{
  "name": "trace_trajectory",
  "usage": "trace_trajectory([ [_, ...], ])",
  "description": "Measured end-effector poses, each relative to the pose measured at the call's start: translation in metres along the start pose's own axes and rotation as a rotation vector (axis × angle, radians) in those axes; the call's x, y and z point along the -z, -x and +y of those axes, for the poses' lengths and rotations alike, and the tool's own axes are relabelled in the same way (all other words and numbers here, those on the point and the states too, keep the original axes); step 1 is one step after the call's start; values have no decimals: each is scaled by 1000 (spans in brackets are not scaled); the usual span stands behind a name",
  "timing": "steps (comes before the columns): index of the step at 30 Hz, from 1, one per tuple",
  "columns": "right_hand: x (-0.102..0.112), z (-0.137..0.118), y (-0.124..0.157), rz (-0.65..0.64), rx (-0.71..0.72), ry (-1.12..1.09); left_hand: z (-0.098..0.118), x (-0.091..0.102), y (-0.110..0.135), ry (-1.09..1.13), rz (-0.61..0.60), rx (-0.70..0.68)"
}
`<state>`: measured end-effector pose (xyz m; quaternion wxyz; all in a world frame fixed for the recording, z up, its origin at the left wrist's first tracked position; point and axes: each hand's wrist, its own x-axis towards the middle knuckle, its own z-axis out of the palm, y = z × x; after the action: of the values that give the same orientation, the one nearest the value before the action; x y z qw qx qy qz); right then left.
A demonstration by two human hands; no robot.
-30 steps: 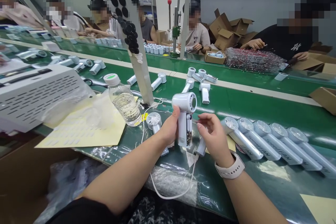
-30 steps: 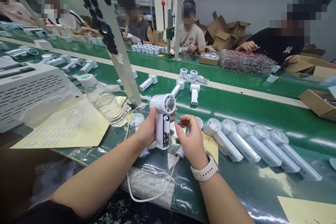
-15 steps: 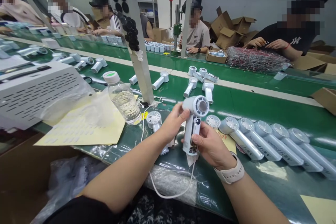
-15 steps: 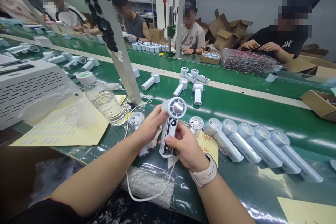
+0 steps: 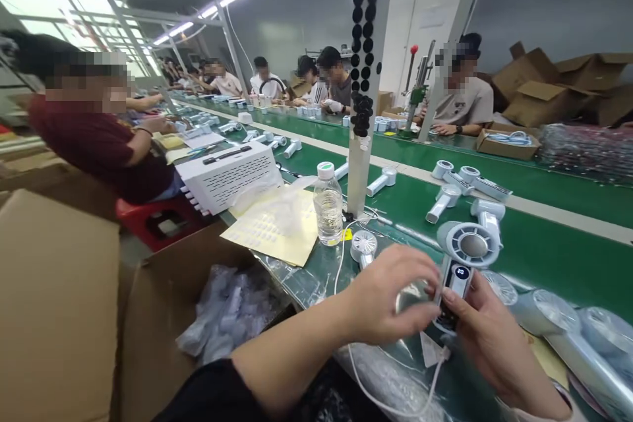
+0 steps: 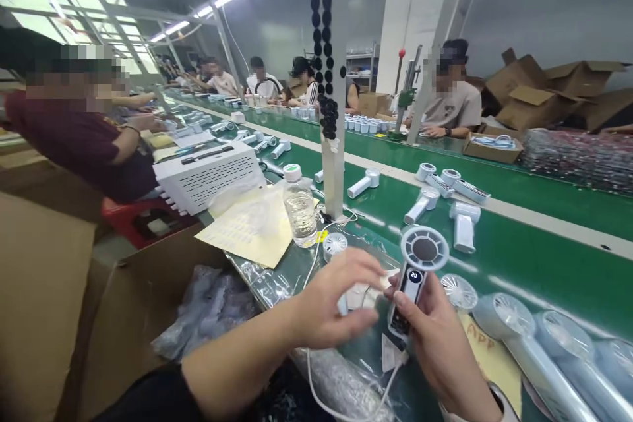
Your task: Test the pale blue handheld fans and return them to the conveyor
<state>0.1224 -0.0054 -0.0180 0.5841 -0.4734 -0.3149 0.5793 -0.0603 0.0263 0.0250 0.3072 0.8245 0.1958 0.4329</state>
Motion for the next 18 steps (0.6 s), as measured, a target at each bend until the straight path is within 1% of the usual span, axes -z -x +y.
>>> trace_trajectory([
  [1, -1, 0, 1, 1, -15, -8, 1, 8, 11, -58, -112, 1],
  [2, -2, 1, 2, 7, -29, -19, -1, 19, 21, -143, -156, 46],
  [3, -4, 1, 3, 11, -45, -35, -6, 32, 32, -276, -142, 139],
  [4, -7, 1, 4, 18, -59, -55, -13, 47, 41, -421, -86, 278],
  [5, -9, 0, 6, 15, -77, -74, -20, 64, 51, -576, -22, 448],
  [6, -11, -1, 7, 3, -102, -92, -28, 81, 59, -746, 1, 635],
  [7, -13, -2, 8, -10, -123, -113, -35, 98, 66, -899, -31, 795],
  [8, -15, -3, 9, -26, -138, -138, -42, 114, 72, -959, -37, 850],
  [10, -18, -6, 11, -71, -146, -205, -55, 138, 82, -1017, -25, 873],
  [12, -19, -8, 11, -128, -136, -279, -67, 151, 89, -1059, -20, 864],
  [15, -18, -7, 8, -209, -143, -356, -86, 155, 94, -1090, -38, 832],
  [18, -15, -6, 4, -243, -123, -407, -100, 155, 96, -1111, -66, 761],
])
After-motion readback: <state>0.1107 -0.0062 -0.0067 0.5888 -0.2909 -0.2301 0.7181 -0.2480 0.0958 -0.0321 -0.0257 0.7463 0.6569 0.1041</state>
